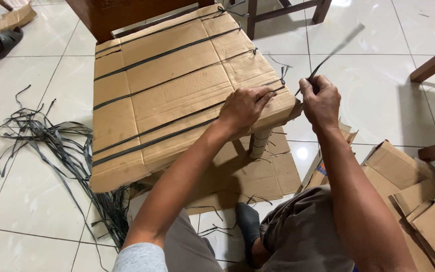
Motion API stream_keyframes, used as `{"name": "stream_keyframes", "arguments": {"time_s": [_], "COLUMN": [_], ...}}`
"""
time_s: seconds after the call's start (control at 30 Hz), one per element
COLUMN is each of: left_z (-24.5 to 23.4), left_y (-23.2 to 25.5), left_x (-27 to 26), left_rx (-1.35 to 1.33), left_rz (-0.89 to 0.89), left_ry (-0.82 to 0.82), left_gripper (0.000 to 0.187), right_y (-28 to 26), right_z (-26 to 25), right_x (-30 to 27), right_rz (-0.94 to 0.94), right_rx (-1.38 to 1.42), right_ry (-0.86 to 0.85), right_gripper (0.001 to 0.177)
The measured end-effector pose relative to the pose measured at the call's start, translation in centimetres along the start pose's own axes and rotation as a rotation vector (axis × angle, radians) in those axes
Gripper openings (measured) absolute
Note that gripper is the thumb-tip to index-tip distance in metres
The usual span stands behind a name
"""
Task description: Wrapping a wooden chair with cardboard and securing it with plastic straps for protection.
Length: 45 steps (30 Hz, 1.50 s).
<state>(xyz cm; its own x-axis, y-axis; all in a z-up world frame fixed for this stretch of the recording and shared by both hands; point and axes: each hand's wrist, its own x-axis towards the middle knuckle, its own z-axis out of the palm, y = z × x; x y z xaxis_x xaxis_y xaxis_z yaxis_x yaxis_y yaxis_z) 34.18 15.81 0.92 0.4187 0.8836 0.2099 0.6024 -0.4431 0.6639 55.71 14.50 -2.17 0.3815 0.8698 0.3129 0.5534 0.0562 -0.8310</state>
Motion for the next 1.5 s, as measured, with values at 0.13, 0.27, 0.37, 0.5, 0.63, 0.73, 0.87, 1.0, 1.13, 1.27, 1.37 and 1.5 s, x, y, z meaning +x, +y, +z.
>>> {"name": "stream_keyframes", "arguments": {"time_s": [0.13,0.27,0.37,0.5,0.63,0.73,0.87,1.0,1.13,1.27,1.37,1.5], "left_z": [1.1,1.3,2.2,2.3,2.1,2.1,2.6,2.7,3.1,4.2,4.3,4.6], "left_y": [0.6,1.8,1.6,0.8,2.2,2.4,1.9,1.6,1.2,0.0,-0.1,0.0], "left_x": [1.8,3.4,4.6,4.9,4.2,4.1,4.4,3.9,3.8,4.1,4.2,4.0], "left_rx": [-0.014,-0.011,0.005,0.017,0.07,0.095,0.12,0.154,0.184,0.171,0.231,0.235], "left_rz": [0.007,-0.023,0.003,-0.013,0.006,0.016,0.041,0.078,0.131,0.157,0.176,0.221], "left_ry": [-0.023,-0.049,-0.024,-0.051,0.007,0.015,0.018,0.015,0.013,0.039,0.05,0.153], "left_gripper": [0.032,0.033,0.03,0.032,0.029,0.03,0.031,0.026,0.023,0.024,0.022,0.017], "right_y": [0.0,-0.7,-1.3,-2.3,-1.2,-2.2,-3.1,-2.8,-2.3,-3.8,-3.7,-2.8], "right_z": [0.3,-0.2,-1.0,-2.2,-3.0,-3.4,-3.9,-3.6,-3.2,-3.3,-3.3,-3.2], "right_x": [0.4,0.3,0.0,-0.5,0.0,-0.5,-0.8,-0.6,-0.6,-1.2,-1.1,-1.1], "right_rz": [0.074,0.081,0.001,-0.139,-0.404,-0.529,-0.606,-0.664,-0.716,-0.739,-0.757,-0.712], "right_rx": [0.06,0.149,0.171,0.07,-0.063,-0.133,-0.215,-0.278,-0.243,-0.159,-0.162,-0.159], "right_ry": [0.01,0.025,0.016,-0.048,-0.145,-0.151,-0.126,-0.099,-0.051,-0.072,-0.074,-0.088], "right_gripper": [0.013,0.012,0.016,0.009,0.016,0.018,0.018,0.016,0.017,0.016,0.014,0.018]}}
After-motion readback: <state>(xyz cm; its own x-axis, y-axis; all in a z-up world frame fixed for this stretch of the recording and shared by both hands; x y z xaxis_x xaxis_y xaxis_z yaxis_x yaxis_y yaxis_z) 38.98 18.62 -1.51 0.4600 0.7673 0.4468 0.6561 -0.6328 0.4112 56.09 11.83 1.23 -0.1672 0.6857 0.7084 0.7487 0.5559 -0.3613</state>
